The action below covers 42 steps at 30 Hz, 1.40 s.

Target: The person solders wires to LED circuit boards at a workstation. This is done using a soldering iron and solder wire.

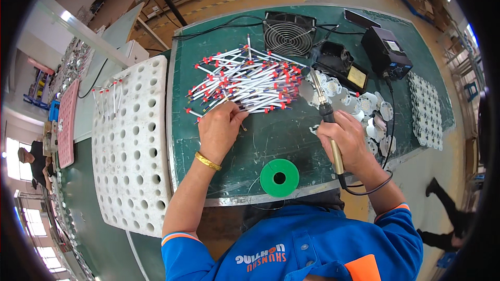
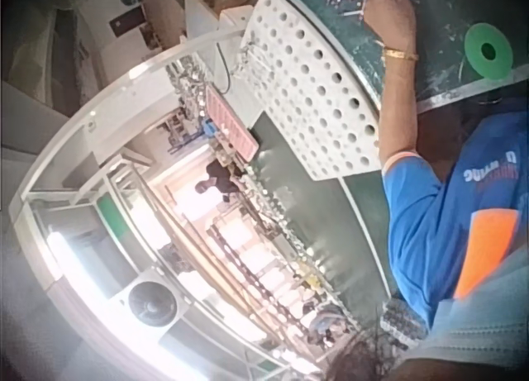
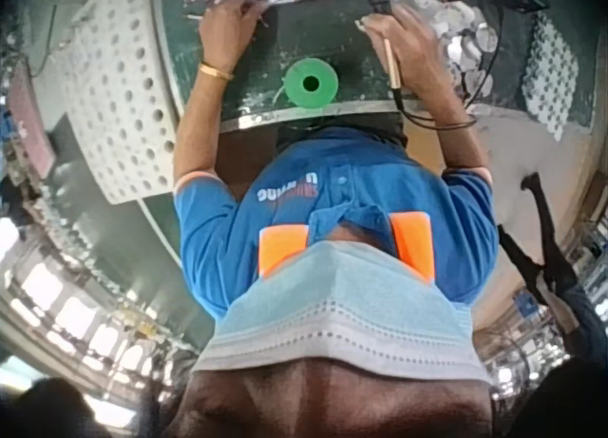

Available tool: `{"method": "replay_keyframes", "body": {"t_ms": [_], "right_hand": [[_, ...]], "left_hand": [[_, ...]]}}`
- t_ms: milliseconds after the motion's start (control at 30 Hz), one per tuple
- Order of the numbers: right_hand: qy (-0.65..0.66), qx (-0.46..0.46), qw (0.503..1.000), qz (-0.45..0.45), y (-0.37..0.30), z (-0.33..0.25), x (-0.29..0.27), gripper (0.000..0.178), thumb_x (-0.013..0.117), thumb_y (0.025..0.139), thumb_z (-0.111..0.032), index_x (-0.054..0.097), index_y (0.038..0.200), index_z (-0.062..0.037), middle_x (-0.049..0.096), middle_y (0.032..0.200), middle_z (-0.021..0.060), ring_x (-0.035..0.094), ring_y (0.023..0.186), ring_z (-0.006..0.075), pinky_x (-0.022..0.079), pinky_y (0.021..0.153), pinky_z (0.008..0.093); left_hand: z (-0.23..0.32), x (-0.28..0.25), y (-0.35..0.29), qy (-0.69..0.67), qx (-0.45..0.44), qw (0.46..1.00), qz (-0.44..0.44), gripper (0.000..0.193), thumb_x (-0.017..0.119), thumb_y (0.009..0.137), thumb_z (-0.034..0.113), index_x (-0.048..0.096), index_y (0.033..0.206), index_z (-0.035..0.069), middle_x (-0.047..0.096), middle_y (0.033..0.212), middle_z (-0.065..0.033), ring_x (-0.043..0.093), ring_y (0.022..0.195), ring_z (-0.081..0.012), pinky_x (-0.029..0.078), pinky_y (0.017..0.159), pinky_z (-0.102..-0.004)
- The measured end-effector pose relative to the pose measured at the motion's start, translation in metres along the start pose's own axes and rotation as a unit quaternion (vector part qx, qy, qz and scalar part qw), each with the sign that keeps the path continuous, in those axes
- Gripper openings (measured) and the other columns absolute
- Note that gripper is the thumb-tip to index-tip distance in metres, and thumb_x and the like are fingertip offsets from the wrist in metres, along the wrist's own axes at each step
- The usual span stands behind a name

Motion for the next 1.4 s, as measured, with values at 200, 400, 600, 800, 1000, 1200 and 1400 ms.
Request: {"method": "replay_keyframes", "body": {"t_ms": [200, 400, 600, 800, 1000, 1200, 1400], "right_hand": [[0.115, 0.047, 0.99, 0.062, 0.004, -0.006, 0.019, 0.026, 0.069, 0.072, 0.002, 0.051, 0.089, -0.0066, 0.053, 0.068, 0.0078, 0.054, 0.056, 0.0274, 0.042, 0.047, 0.0352], [0.136, 0.066, 0.981, 0.12, 0.01, -0.007, 0.032, 0.025, 0.065, 0.078, 0.003, 0.048, 0.094, -0.0055, 0.055, 0.07, 0.0082, 0.054, 0.054, 0.0244, 0.042, 0.049, 0.0315], [0.176, 0.085, 0.974, 0.115, 0.022, -0.016, 0.037, 0.025, 0.065, 0.079, 0.003, 0.047, 0.095, -0.0051, 0.055, 0.07, 0.0084, 0.053, 0.053, 0.0211, 0.042, 0.05, 0.0293], [0.191, 0.093, 0.969, 0.123, 0.022, -0.015, 0.044, 0.024, 0.064, 0.081, 0.001, 0.048, 0.097, -0.0052, 0.056, 0.072, 0.0081, 0.055, 0.053, 0.018, 0.043, 0.049, 0.0281], [0.262, 0.145, 0.942, 0.15, 0.011, -0.012, 0.055, 0.023, 0.063, 0.083, -0.001, 0.047, 0.099, -0.0051, 0.057, 0.074, 0.0077, 0.058, 0.051, 0.0152, 0.045, 0.047, 0.0264], [0.19, 0.064, 0.966, 0.161, 0.014, -0.014, 0.05, 0.028, 0.066, 0.079, 0.003, 0.048, 0.099, -0.005, 0.058, 0.076, 0.0078, 0.059, 0.058, 0.0197, 0.046, 0.052, 0.0286], [0.19, 0.047, 0.965, 0.173, 0.014, -0.012, 0.049, 0.027, 0.066, 0.078, 0.004, 0.049, 0.097, -0.0048, 0.058, 0.077, 0.0078, 0.056, 0.056, 0.0191, 0.044, 0.051, 0.0285]], "left_hand": [[-0.015, -0.011, -0.02, -0.211, -0.175, 0.961, 0.048, 0.027, 0.064, 0.079, 0.002, 0.054, 0.104, 0.002, 0.062, 0.07, -0.0041, 0.058, 0.065, -0.0093, 0.044, 0.058, -0.0229], [-0.013, -0.022, -0.052, -0.578, -0.229, 0.783, -0.002, 0.049, 0.063, 0.082, 0.004, 0.042, 0.126, -0.001, 0.054, 0.072, 0.0019, 0.049, 0.065, -0.0059, 0.039, 0.061, -0.0192], [0.003, -0.002, -0.067, -0.801, -0.209, 0.56, -0.011, 0.071, 0.065, 0.082, 0.004, 0.026, 0.141, 0.009, 0.054, 0.076, 0.001, 0.052, 0.07, -0.0085, 0.044, 0.065, -0.0215], [0.028, -0.014, -0.072, -0.325, -0.147, 0.932, -0.058, 0.081, 0.062, 0.077, -0.004, 0.018, 0.144, 0.008, 0.056, 0.069, 0.0004, 0.055, 0.061, -0.0095, 0.047, 0.059, -0.0236], [0.026, -0.025, -0.088, -0.62, -0.125, 0.772, -0.065, 0.073, 0.061, 0.081, -0.002, 0.023, 0.142, 0.006, 0.054, 0.077, -0.0024, 0.053, 0.07, -0.0117, 0.044, 0.067, -0.0248], [0.021, -0.013, -0.078, -0.734, -0.097, 0.665, -0.101, 0.06, 0.063, 0.082, 0.006, 0.035, 0.135, 0.005, 0.054, 0.084, -0.0022, 0.054, 0.075, -0.0156, 0.041, 0.068, -0.0288], [0.034, -0.005, -0.067, -0.717, -0.169, 0.661, -0.142, 0.042, 0.053, 0.089, 0.005, 0.042, 0.13, 0.007, 0.056, 0.094, -0.0028, 0.053, 0.075, -0.0089, 0.039, 0.062, -0.0195]]}}
Point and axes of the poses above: each hand's wrist, its own y-axis towards the middle knuckle, its own x-axis out of the palm, z = x × y, the point moved 2 cm from there along y, towards the middle knuckle
